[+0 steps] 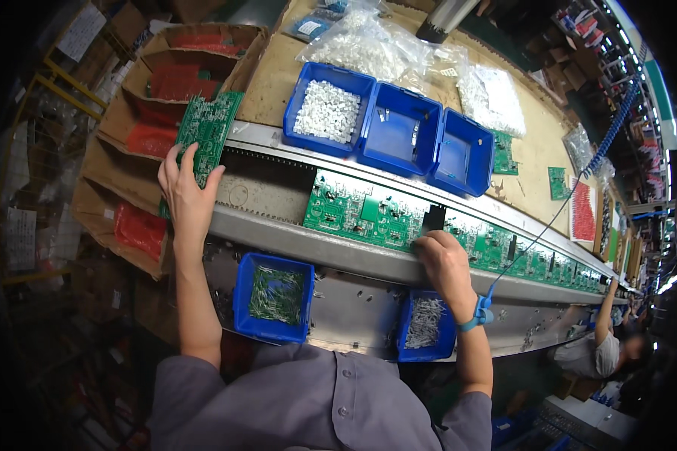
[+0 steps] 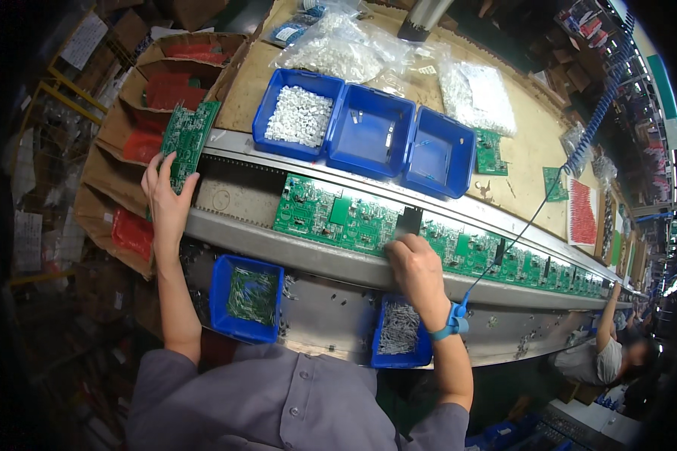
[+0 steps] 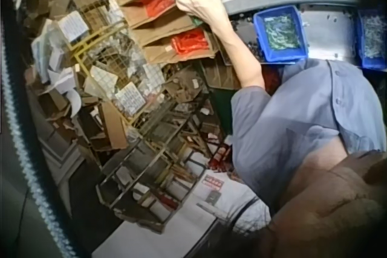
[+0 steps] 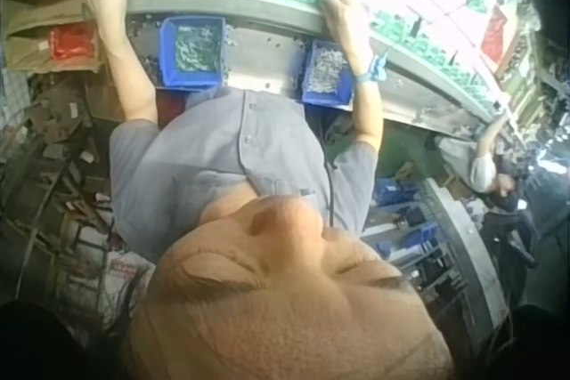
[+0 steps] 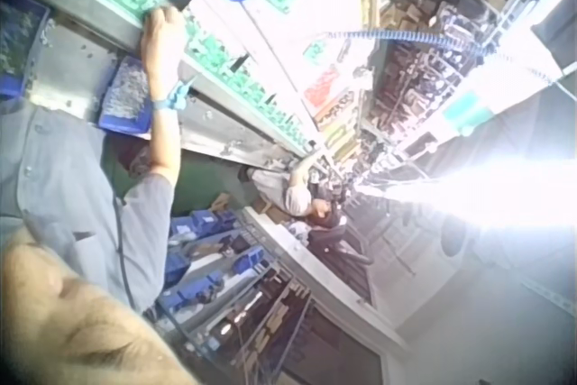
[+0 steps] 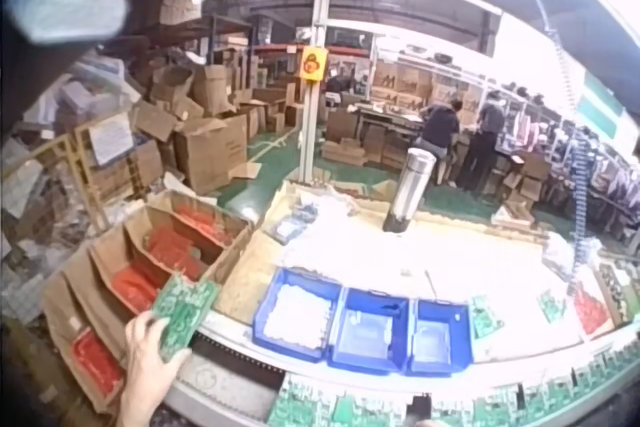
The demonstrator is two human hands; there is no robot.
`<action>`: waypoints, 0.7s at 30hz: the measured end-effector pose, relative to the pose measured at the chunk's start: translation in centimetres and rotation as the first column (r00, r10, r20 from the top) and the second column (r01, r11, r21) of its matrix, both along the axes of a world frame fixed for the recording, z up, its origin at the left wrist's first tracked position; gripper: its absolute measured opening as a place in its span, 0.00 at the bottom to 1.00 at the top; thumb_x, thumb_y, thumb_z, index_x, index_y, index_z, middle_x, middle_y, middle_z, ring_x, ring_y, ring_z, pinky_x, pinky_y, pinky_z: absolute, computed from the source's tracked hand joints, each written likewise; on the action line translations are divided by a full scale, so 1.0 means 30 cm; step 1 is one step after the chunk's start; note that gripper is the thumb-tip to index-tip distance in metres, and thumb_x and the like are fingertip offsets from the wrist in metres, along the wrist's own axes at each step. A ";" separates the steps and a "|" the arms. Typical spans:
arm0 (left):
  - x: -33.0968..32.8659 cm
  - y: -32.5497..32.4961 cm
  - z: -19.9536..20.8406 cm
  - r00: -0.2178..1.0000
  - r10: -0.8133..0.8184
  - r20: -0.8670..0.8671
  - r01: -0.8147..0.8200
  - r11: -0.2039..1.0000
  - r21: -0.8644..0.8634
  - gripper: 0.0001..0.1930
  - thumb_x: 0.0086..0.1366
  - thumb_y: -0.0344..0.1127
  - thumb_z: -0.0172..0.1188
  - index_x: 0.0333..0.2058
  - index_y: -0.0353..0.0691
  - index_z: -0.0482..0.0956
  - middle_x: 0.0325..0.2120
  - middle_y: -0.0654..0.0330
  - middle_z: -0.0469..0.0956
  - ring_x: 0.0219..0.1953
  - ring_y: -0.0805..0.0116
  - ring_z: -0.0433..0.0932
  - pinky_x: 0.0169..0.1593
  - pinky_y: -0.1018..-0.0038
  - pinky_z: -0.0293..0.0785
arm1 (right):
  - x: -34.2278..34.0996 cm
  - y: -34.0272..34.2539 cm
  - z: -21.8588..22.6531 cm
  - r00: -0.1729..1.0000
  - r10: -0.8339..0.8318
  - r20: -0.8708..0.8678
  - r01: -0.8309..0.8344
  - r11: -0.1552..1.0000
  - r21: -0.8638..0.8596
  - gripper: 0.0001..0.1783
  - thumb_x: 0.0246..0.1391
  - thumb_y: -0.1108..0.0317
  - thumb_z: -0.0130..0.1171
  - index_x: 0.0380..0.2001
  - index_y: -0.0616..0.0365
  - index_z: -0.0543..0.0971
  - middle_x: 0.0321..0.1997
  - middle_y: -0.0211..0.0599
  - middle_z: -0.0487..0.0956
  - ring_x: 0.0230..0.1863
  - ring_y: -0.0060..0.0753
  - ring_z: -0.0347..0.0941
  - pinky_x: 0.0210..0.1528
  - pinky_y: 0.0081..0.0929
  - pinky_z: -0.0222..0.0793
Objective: The person assembles circuit boards by picking electronic components from plastic bins and inserting them into the boards along the workstation by hand. The person then removes their wrist strap and collects loose components on the metal tray.
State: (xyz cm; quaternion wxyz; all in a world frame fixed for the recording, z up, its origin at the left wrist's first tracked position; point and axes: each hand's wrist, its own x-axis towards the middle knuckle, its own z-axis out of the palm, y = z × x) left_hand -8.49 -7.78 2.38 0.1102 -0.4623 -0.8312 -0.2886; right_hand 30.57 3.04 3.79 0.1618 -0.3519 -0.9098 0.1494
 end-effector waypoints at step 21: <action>-0.170 -0.039 -0.136 0.999 -0.039 -0.021 0.038 0.998 -0.041 0.32 0.56 0.44 0.65 0.58 0.43 0.64 0.50 0.43 0.69 0.52 0.41 0.67 0.55 0.54 0.62 | -0.428 -0.072 -0.069 0.966 0.251 0.063 -0.255 0.965 0.067 0.26 0.47 0.46 0.59 0.40 0.56 0.80 0.65 0.54 0.60 0.70 0.62 0.45 0.67 0.59 0.44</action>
